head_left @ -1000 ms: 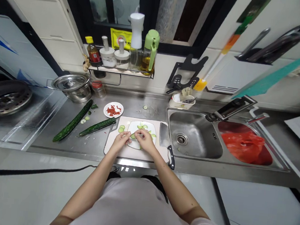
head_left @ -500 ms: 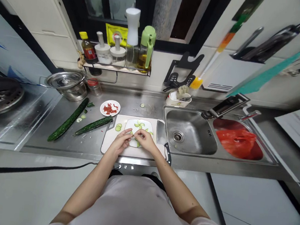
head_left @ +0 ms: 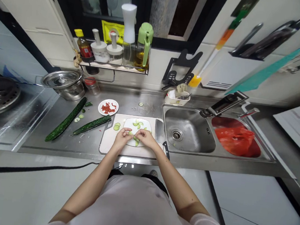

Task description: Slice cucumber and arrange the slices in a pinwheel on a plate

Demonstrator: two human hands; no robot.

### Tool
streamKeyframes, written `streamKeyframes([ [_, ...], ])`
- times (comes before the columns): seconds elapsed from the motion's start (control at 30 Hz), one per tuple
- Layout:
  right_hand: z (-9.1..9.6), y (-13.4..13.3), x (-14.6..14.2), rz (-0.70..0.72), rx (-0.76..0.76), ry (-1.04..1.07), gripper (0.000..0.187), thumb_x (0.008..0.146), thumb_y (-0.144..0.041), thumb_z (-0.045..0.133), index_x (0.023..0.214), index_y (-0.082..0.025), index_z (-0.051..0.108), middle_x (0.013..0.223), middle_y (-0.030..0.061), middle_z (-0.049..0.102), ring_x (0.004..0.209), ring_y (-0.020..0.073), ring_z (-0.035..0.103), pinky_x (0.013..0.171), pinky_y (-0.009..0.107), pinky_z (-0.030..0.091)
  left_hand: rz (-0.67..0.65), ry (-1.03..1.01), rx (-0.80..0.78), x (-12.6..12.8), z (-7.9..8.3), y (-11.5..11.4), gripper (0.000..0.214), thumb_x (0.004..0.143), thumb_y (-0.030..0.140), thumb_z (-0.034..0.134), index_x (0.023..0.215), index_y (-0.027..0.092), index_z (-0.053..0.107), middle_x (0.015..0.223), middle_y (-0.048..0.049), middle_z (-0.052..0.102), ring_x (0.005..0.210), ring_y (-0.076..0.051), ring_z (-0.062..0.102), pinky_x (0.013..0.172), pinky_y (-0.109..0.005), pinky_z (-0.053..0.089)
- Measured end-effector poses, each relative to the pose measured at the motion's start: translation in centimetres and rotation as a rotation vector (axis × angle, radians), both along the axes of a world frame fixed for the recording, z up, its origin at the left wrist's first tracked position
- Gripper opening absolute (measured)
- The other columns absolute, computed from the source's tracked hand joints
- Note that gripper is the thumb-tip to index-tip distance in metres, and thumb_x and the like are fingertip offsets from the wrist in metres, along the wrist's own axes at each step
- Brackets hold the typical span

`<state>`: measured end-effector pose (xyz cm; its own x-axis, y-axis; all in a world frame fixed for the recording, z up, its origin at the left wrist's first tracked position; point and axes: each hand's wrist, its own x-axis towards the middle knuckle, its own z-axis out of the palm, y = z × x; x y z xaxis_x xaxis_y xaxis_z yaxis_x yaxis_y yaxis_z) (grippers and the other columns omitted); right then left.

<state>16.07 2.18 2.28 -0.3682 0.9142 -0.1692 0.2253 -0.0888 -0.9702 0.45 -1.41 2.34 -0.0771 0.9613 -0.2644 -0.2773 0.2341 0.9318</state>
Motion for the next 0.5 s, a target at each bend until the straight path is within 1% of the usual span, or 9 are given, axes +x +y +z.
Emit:
streamKeyframes([
  [0.17, -0.3, 0.4, 0.4, 0.058, -0.177, -0.007, 0.009, 0.072, -0.026, 0.059, 0.07, -0.016, 0.059, 0.052, -0.0046, 0.055, 0.05, 0.0093, 0.052, 0.053, 0.02, 0.041, -0.012, 0.105, 0.046, 0.0, -1.9, 0.2, 0.036, 0.057, 0.026, 0.075, 0.086, 0.018, 0.055, 0.056, 0.0093, 0.046, 0.052, -0.006, 0.043, 0.055, -0.019, 0.033],
  [0.23, -0.6, 0.7, 0.6, 0.08, -0.196, -0.037, 0.01, 0.072, -0.025, 0.059, 0.071, -0.016, 0.059, 0.05, -0.0051, 0.054, 0.048, 0.0092, 0.051, 0.051, 0.02, 0.04, -0.024, 0.154, 0.062, 0.0, -2.6, 0.3, 0.033, 0.058, 0.027, 0.073, 0.084, 0.018, 0.054, 0.057, 0.0091, 0.045, 0.052, -0.006, 0.043, 0.055, -0.019, 0.033],
  [0.27, -0.8, 0.8, 0.7, 0.091, -0.183, -0.063, 0.01, 0.072, -0.025, 0.059, 0.071, -0.016, 0.06, 0.05, -0.0049, 0.054, 0.048, 0.009, 0.051, 0.051, 0.02, 0.04, -0.032, 0.189, 0.066, -0.1, -2.9, 0.4, 0.032, 0.059, 0.027, 0.073, 0.083, 0.018, 0.054, 0.057, 0.0088, 0.045, 0.053, -0.007, 0.043, 0.055, -0.019, 0.034],
  [0.33, -1.0, 1.0, 0.9, 0.11, -0.108, -0.139, 0.011, 0.073, -0.025, 0.06, 0.072, -0.015, 0.063, 0.055, -0.0034, 0.057, 0.052, 0.009, 0.051, 0.053, 0.02, 0.04, -0.046, 0.303, 0.061, -0.2, -3.3, 0.4, 0.028, 0.06, 0.027, 0.072, 0.081, 0.019, 0.055, 0.057, 0.0083, 0.046, 0.053, -0.007, 0.044, 0.056, -0.02, 0.034],
  [0.43, -1.0, 1.2, 1.2, 0.143, 0.065, -0.3, 0.011, 0.076, -0.022, 0.059, 0.076, -0.014, 0.067, 0.067, 0.0, 0.064, 0.063, 0.0103, 0.054, 0.061, 0.021, 0.039, -0.075, 0.557, 0.021, -0.4, -3.5, 0.2, 0.021, 0.064, 0.028, 0.07, 0.08, 0.019, 0.06, 0.059, 0.0068, 0.049, 0.055, -0.009, 0.047, 0.057, -0.021, 0.035],
  [0.5, -0.9, 1.1, 1.3, 0.183, 0.149, -0.409, 0.013, 0.078, -0.019, 0.057, 0.079, -0.015, 0.069, 0.072, 0.0011, 0.066, 0.067, 0.0113, 0.054, 0.064, 0.021, 0.038, -0.115, 0.714, -0.006, -0.4, -3.4, 0.0, 0.017, 0.067, 0.03, 0.069, 0.08, 0.021, 0.063, 0.061, 0.0055, 0.054, 0.057, -0.01, 0.05, 0.059, -0.022, 0.036],
])
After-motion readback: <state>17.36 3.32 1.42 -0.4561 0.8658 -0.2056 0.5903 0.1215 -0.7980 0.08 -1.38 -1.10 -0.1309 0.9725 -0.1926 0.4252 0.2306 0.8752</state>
